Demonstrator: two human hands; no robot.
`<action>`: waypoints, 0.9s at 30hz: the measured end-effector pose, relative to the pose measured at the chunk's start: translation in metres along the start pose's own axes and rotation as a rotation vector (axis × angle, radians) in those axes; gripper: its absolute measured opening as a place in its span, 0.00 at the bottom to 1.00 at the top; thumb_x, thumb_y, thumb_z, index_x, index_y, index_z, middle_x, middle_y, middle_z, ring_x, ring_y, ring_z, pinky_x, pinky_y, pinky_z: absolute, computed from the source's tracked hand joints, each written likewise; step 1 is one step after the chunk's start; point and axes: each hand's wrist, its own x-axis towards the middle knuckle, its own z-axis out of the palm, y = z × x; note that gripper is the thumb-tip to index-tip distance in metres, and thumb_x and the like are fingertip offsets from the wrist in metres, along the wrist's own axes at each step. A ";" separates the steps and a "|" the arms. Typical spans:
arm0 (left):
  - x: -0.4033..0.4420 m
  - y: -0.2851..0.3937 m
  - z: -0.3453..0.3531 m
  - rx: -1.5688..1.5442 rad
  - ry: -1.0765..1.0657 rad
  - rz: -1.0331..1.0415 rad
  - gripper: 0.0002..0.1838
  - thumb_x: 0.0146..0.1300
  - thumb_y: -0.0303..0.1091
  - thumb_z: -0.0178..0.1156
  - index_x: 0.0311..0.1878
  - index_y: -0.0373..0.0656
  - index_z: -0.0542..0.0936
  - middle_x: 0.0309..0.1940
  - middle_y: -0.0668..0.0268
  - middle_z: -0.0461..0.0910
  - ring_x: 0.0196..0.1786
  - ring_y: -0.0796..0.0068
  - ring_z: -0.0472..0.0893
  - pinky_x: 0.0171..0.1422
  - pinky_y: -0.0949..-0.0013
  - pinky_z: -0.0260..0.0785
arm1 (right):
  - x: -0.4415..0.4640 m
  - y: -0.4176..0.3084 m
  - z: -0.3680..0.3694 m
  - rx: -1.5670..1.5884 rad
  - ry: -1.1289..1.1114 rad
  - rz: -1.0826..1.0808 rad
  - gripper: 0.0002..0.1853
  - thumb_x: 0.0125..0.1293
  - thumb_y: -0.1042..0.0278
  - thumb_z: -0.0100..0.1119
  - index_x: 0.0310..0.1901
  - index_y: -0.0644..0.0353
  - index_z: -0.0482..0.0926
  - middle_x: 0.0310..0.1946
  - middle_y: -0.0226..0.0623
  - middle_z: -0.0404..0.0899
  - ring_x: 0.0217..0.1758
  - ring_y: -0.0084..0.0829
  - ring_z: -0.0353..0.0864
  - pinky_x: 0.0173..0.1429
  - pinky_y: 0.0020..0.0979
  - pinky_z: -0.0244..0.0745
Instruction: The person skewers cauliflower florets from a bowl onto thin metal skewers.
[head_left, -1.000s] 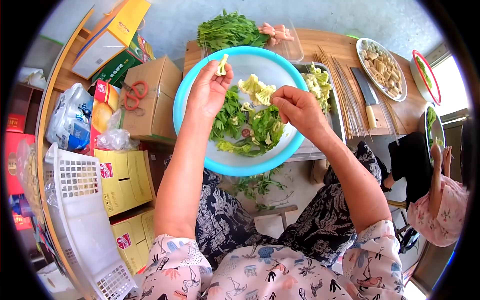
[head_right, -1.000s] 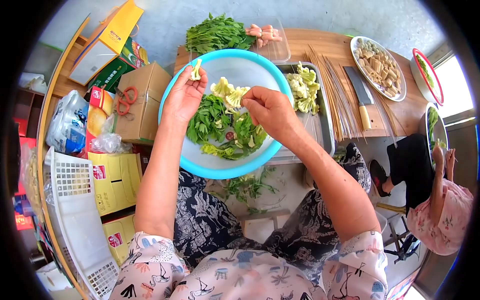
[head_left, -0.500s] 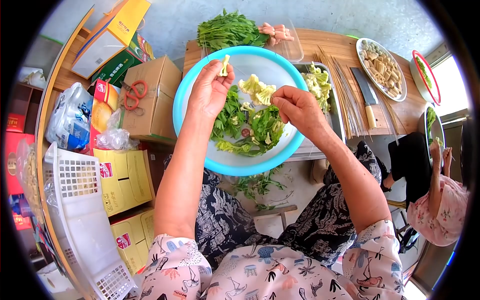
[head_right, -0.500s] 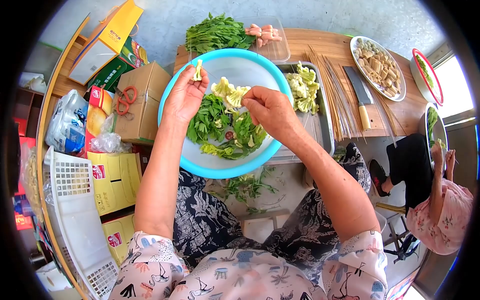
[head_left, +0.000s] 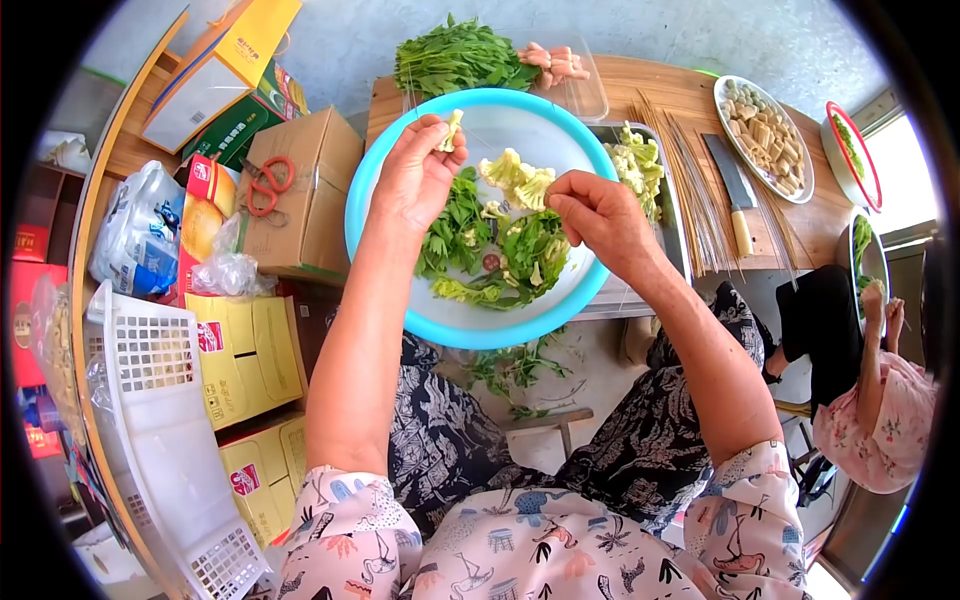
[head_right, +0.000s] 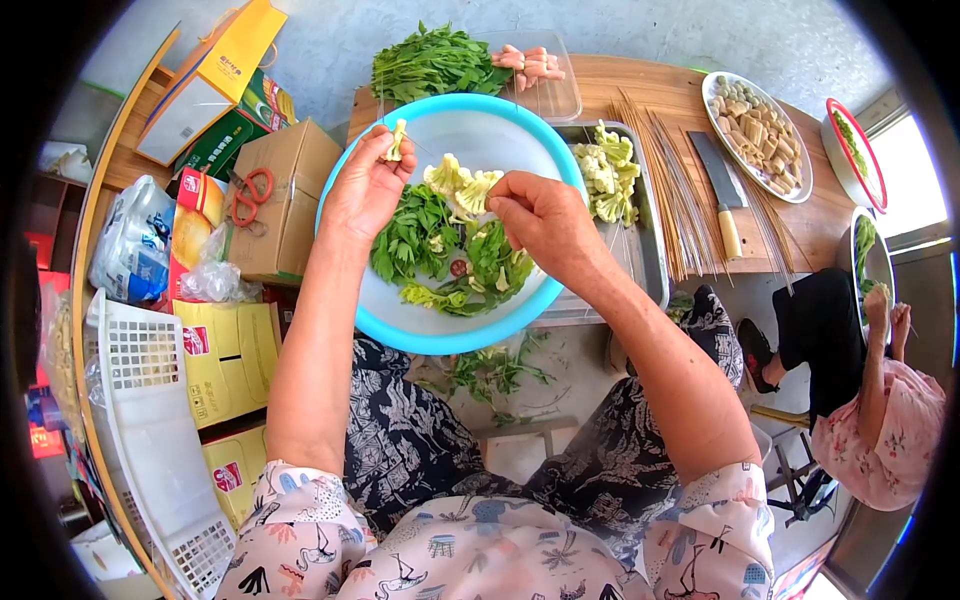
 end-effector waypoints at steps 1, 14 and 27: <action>0.000 0.000 0.000 0.013 0.001 -0.007 0.07 0.57 0.24 0.63 0.38 0.43 0.78 0.35 0.62 0.80 0.38 0.69 0.79 0.45 0.67 0.74 | 0.000 0.001 0.000 0.003 -0.003 -0.005 0.06 0.67 0.71 0.53 0.35 0.64 0.76 0.17 0.28 0.71 0.21 0.17 0.70 0.26 0.23 0.65; -0.003 0.000 0.007 0.119 -0.019 -0.021 0.05 0.60 0.25 0.60 0.39 0.43 0.76 0.34 0.64 0.78 0.39 0.70 0.78 0.44 0.67 0.72 | 0.000 0.008 -0.002 0.083 -0.025 0.018 0.06 0.68 0.71 0.53 0.34 0.63 0.76 0.17 0.25 0.70 0.20 0.15 0.67 0.25 0.22 0.63; -0.013 -0.014 0.021 0.302 -0.074 -0.016 0.07 0.62 0.26 0.58 0.43 0.44 0.74 0.38 0.67 0.78 0.42 0.75 0.77 0.51 0.68 0.69 | 0.001 0.002 -0.001 0.259 -0.073 0.163 0.08 0.69 0.67 0.52 0.34 0.60 0.76 0.16 0.21 0.68 0.18 0.12 0.63 0.22 0.18 0.55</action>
